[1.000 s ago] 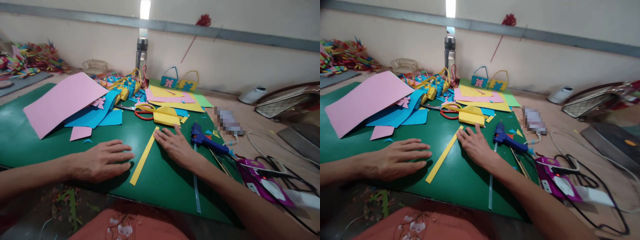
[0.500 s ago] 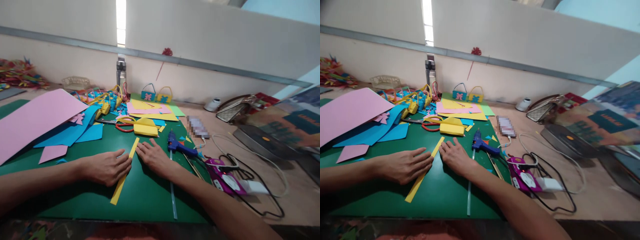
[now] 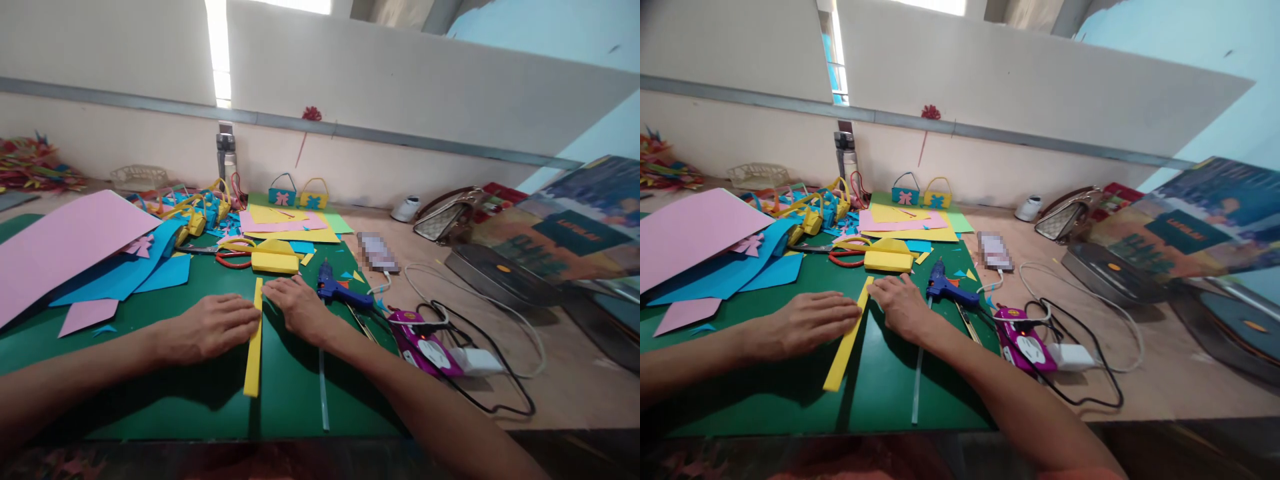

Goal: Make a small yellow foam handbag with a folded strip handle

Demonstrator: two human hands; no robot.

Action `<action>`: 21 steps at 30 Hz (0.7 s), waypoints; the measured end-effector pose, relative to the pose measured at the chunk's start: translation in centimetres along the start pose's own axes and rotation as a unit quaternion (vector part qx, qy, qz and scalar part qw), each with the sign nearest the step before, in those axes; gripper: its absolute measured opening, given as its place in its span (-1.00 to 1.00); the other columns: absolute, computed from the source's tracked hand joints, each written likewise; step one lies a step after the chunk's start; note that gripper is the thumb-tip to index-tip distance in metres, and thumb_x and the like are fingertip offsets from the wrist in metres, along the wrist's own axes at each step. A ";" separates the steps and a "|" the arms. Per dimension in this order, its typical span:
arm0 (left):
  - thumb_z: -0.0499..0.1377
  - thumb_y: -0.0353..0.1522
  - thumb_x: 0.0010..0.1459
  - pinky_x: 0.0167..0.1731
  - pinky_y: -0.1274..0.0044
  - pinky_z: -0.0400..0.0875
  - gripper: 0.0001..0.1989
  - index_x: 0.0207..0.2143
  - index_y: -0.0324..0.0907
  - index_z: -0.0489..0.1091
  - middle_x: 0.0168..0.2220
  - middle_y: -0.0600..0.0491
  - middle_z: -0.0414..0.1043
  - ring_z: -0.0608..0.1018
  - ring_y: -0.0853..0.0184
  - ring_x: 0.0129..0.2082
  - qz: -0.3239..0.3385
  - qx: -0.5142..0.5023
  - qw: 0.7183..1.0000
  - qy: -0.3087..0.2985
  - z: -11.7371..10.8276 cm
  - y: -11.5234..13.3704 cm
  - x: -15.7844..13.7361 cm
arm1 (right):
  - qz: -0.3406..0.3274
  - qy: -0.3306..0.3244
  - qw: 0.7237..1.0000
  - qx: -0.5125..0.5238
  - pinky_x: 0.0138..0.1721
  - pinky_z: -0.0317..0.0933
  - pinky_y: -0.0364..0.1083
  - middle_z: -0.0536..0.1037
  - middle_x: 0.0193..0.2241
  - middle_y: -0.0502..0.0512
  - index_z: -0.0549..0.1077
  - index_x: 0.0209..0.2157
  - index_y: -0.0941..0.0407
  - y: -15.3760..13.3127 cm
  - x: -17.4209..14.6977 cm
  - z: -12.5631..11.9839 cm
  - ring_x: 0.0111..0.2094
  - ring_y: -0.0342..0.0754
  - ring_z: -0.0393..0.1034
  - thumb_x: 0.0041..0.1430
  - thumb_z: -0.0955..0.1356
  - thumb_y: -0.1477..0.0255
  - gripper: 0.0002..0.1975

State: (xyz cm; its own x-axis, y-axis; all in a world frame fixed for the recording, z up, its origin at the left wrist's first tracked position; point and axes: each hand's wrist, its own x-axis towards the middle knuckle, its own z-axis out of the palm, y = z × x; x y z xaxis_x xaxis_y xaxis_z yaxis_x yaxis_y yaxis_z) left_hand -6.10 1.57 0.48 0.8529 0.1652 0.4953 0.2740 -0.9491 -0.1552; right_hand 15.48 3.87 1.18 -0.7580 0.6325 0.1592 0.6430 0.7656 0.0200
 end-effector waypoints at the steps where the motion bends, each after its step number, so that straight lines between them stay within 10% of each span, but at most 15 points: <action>1: -0.05 -0.49 0.23 -0.15 0.49 0.40 -0.77 -0.15 -0.22 0.35 -0.20 -0.10 0.52 0.53 0.31 -0.18 -0.016 -0.018 0.999 0.039 -0.4 -0.2 0.3 | 0.005 0.011 1.000 0.013 -0.05 0.10 -0.02 0.45 -0.01 0.20 0.30 -0.02 0.17 0.0 0.0 -0.1 0.01 -0.01 0.28 0.10 0.21 0.66 -0.61; 4: -0.04 -0.53 0.21 -0.24 0.61 0.41 -0.76 -0.17 -0.20 0.36 -0.20 -0.06 0.52 0.54 0.38 -0.21 -0.098 -0.051 0.990 0.082 -1.5 -0.6 1.0 | 0.007 0.028 0.999 0.043 -0.06 0.12 -0.09 0.42 0.03 0.17 0.25 0.05 0.16 -0.1 -0.1 -0.3 0.04 -0.09 0.26 0.14 0.18 0.64 -0.58; 11: 0.02 -0.50 0.19 -0.11 0.29 0.32 -0.69 -0.01 -0.27 0.32 -0.11 -0.18 0.45 0.49 0.14 -0.13 -0.026 0.128 0.976 -0.174 0.1 0.3 0.3 | 0.029 0.013 0.999 0.039 -0.02 0.03 0.09 0.50 -0.08 0.25 0.30 0.02 0.18 -0.5 -0.5 0.2 -0.02 0.06 0.31 0.01 0.20 0.72 -0.51; 21: -0.03 -0.48 0.23 -0.15 0.37 0.34 -0.80 -0.23 -0.26 0.38 -0.15 -0.19 0.44 0.48 0.24 -0.20 0.037 0.083 0.987 -0.136 2.1 0.2 1.5 | 0.100 -0.016 0.995 0.019 -0.01 0.01 0.06 0.55 -0.16 0.23 0.33 -0.01 0.18 -0.2 -0.2 0.1 -0.12 0.03 0.39 0.05 0.17 0.70 -0.55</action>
State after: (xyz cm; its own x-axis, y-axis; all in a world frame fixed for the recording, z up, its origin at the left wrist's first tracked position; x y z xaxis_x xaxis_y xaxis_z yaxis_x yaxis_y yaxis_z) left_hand -3.83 2.21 -0.58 0.9546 0.1847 0.2338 0.2567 -0.9082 -0.3306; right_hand 15.52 3.64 1.03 -0.6187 0.7756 0.1255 0.7772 0.6275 -0.0467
